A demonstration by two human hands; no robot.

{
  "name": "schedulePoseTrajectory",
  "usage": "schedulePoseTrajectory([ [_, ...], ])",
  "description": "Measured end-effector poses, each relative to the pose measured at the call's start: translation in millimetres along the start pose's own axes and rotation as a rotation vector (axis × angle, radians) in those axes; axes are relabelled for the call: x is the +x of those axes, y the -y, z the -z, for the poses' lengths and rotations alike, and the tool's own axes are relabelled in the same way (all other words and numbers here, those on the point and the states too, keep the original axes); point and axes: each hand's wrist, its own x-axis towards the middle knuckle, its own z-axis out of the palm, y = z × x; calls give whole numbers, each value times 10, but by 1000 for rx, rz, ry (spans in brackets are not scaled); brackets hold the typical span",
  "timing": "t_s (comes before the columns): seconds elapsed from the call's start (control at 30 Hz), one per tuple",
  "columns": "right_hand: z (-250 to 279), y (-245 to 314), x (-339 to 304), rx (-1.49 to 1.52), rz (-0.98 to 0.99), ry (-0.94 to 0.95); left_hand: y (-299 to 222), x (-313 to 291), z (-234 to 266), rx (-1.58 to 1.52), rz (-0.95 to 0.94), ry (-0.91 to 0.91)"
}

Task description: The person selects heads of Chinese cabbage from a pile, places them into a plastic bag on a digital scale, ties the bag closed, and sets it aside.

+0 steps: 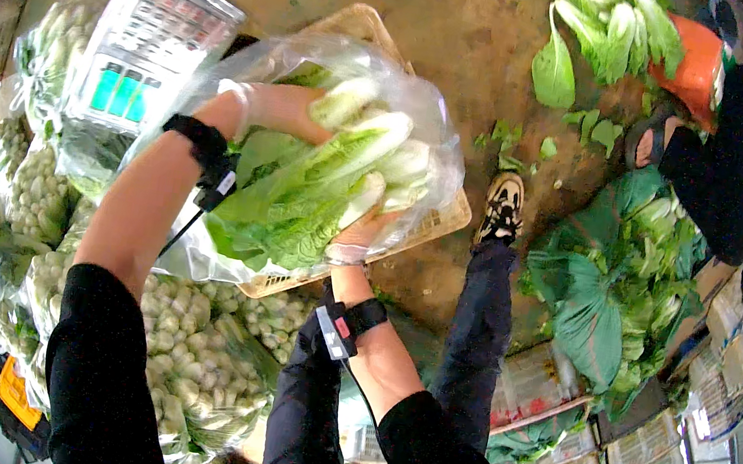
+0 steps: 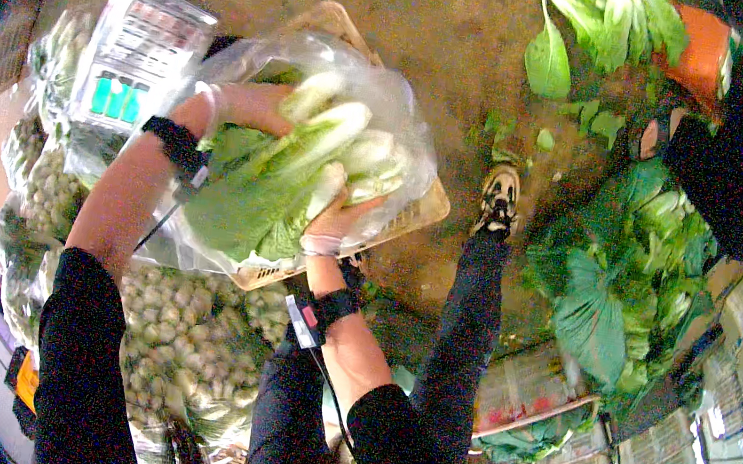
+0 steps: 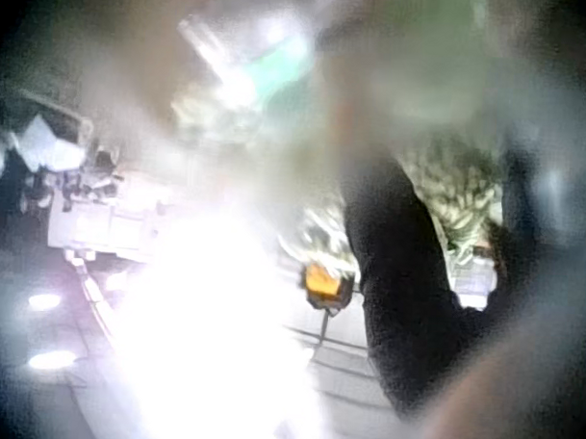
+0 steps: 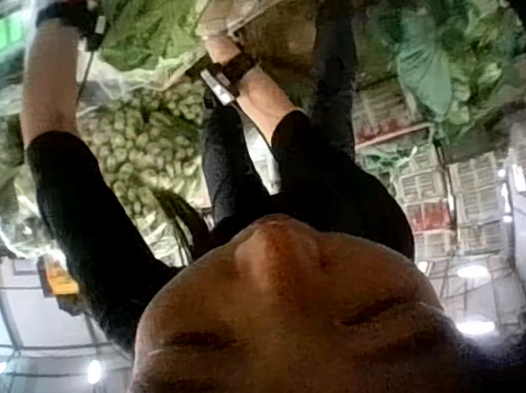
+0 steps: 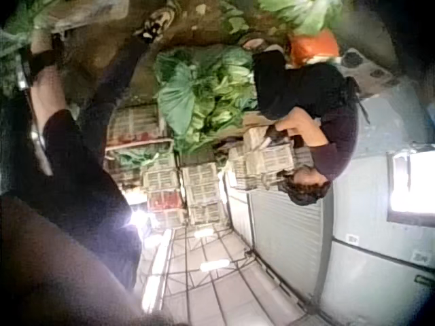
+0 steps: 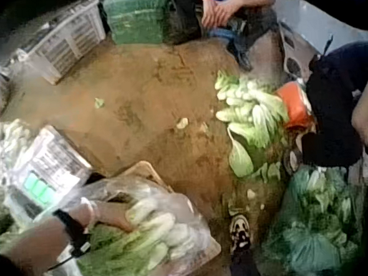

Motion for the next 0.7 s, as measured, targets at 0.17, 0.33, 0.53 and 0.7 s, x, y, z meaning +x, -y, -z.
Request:
schedulePoseTrajectory([
  [0.17,-231,255,-224,-7,66,24,-206,-362,196,403,-21,-345],
  [0.33,-328,342,-111,-312,263,-93,-876,-592,-37,477,198,-251],
  [0.53,-152,253,-61,-295,199,-40,-620,-221,-789,450,9,-998],
  [0.7,265,1618,71,-1300,-259,556,-148,-209,-949,367,-97,-1152],
])
